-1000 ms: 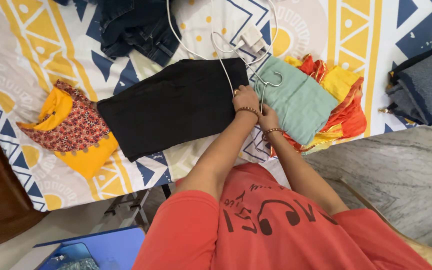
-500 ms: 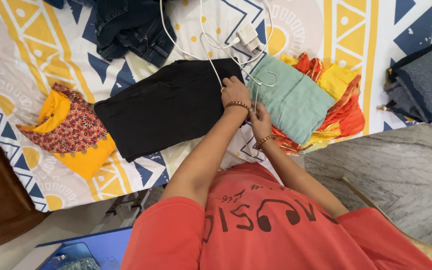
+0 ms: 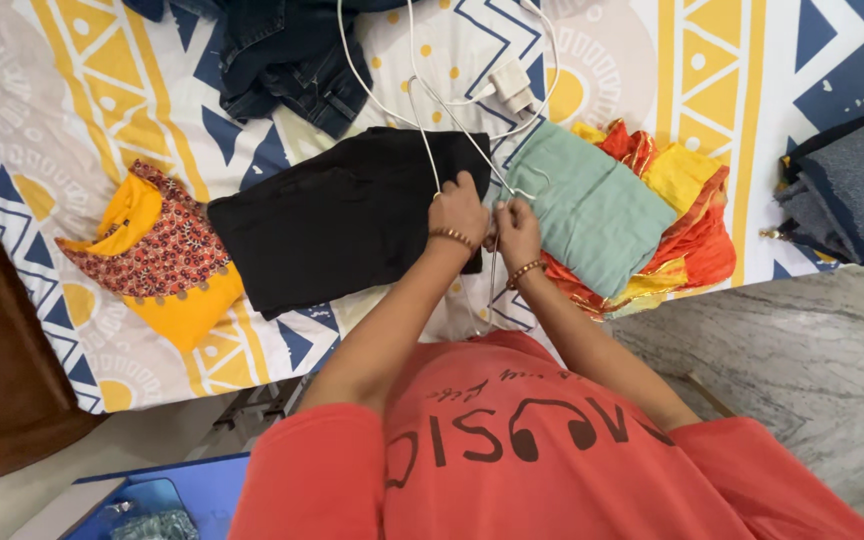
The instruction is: The person folds a yellow patterned garment and a pair of black pants on a bed. They smooth and align the items, then fold them into compact rectangles. A white hanger is briefly moved aside during the process.
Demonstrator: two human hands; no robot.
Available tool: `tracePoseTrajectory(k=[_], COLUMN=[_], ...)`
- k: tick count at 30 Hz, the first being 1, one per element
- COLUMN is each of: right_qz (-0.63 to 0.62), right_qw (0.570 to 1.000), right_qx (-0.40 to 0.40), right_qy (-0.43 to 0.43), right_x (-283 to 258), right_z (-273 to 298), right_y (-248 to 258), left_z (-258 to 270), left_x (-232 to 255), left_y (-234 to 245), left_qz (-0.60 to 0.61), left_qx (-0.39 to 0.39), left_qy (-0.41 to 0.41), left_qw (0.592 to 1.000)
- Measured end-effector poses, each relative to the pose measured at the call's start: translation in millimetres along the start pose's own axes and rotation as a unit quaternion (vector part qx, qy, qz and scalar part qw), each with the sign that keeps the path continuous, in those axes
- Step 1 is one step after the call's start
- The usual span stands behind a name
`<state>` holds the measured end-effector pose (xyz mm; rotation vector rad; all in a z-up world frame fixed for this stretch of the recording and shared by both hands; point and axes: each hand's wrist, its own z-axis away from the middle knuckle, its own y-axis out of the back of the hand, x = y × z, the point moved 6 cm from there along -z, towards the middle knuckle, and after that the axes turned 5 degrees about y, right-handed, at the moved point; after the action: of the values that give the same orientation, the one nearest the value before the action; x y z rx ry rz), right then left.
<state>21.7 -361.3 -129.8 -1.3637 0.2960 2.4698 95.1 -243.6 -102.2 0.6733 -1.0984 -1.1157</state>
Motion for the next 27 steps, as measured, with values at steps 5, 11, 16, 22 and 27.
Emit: tracePoseTrajectory(k=[5,11,16,22,27], right_qz=[0.025,0.057,0.214,0.308,0.328], right_qw=[0.996,0.997,0.972,0.944,0.92], right_qx=[0.031,0.043,-0.006,-0.034,-0.028], right_qy=[0.085,0.033,0.093,0.11,0.213], right_x=[7.8,34.6,73.9,75.5,29.3], right_z=[-16.0,-28.4,-30.2,-24.8,-30.5], right_y=[-14.7,-28.4,-42.0,-78.2,-104.6], left_z=[53.9,82.1,90.4,103.8,127.8], left_x=[2.3,-10.2,-20.0,-49.4,-51.5], left_y=[49.3,83.6,109.8,153.7,176.3], left_qz=[0.078,0.121,0.179,0.259,0.276], left_qx=[-0.013,0.074,0.056,0.081,0.073], left_qy=[-0.032,-0.065,-0.058,-0.026,-0.034], left_qw=[0.996,0.988,0.98,0.962,0.958])
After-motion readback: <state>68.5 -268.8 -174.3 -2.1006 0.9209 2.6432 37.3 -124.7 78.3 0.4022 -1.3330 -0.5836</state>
